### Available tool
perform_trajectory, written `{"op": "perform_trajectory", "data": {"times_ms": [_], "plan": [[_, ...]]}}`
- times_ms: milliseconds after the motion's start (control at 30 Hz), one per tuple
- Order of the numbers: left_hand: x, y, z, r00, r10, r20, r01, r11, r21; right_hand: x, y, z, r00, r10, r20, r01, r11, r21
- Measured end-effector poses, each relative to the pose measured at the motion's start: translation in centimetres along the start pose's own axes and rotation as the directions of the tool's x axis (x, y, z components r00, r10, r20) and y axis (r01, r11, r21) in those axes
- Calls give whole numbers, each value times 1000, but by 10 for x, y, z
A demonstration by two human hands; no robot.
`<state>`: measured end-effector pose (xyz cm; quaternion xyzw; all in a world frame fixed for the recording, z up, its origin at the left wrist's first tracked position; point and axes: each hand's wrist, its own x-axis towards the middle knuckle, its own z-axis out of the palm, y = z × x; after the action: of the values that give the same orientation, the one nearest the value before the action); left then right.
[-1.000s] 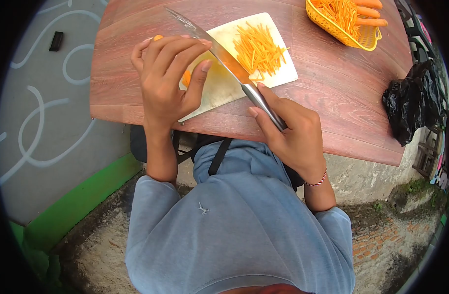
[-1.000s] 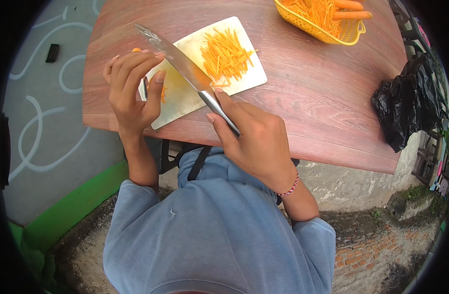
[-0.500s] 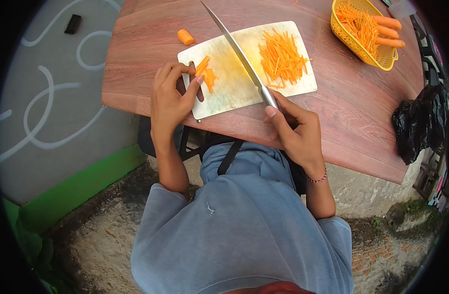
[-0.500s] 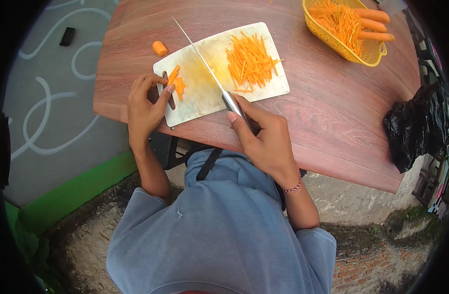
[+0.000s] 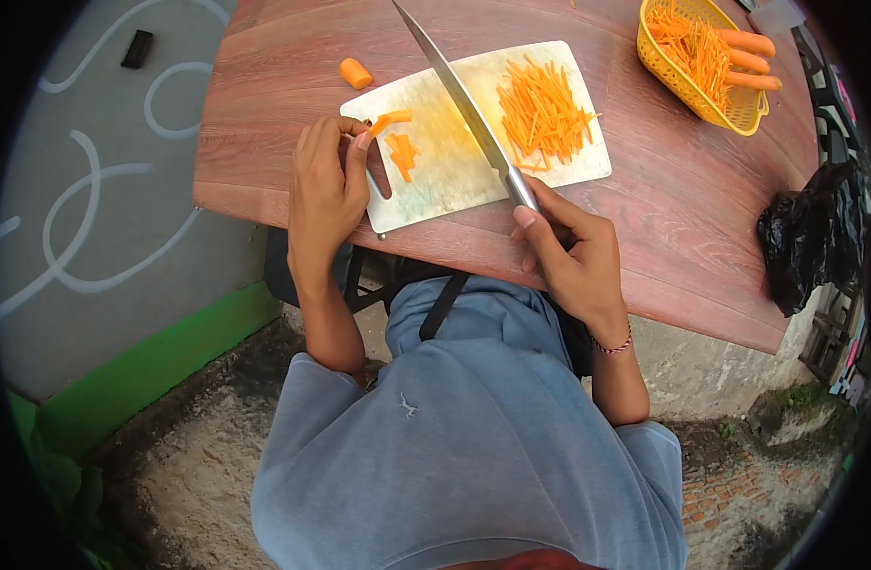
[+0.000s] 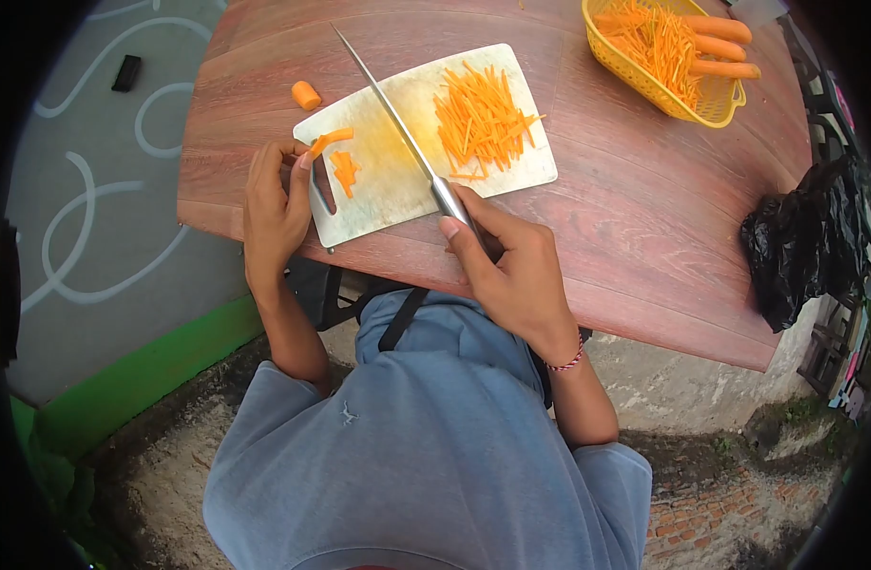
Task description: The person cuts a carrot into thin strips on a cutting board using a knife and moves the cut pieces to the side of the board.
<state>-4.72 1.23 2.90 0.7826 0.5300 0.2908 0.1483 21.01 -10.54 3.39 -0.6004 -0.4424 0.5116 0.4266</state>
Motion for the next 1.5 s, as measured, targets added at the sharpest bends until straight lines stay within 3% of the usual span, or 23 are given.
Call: {"op": "perform_trajectory", "data": {"times_ms": [100,167,200,267,400,467,600,700,800,967,1167,1300,1367,1500], "plan": [[4,8,-4,1000,12,24,-10,997,-79,0,-2,-1,1000,-11,-3,11,1000,-19],[10,16,-4,982,151,112,-135,981,-143,-1,-4,-2,998,66,10,-66,998,19],[14,18,-4,982,153,110,-136,980,-146,-1,-4,-2,998,65,7,-65,998,16],[26,20,-1,914,325,244,-304,945,-120,-2,-1,-3,1000,0,-24,0,1000,-12],[45,27,10,861,414,296,-404,910,-98,-4,-10,-8,999,28,-33,-29,999,-29],[51,26,18,823,471,317,-470,879,-83,-6,-15,-9,999,14,-34,-18,990,-141],[50,30,24,852,466,241,-453,885,-111,-8,-21,-10,999,38,-37,-43,988,-148],[39,29,25,916,363,173,-342,930,-137,-8,-23,-11,998,51,-43,-58,985,-164],[33,28,27,898,426,111,-409,900,-149,-8,-20,-11,997,66,-32,-71,981,-180],[39,32,25,860,447,245,-425,894,-140,-7,-13,-9,994,83,-70,-88,994,-66],[53,35,25,818,451,357,-420,892,-166,-7,-14,-9,993,95,-66,-100,992,-78],[54,34,25,792,497,355,-470,867,-166,-6,-12,-8,993,93,-73,-97,994,-55],[55,33,28,769,595,234,-607,794,-24,-6,-12,-9,993,98,-67,-102,992,-70],[50,26,24,758,621,199,-634,773,3,-8,-14,-8,994,80,-72,-84,995,-55]]}}
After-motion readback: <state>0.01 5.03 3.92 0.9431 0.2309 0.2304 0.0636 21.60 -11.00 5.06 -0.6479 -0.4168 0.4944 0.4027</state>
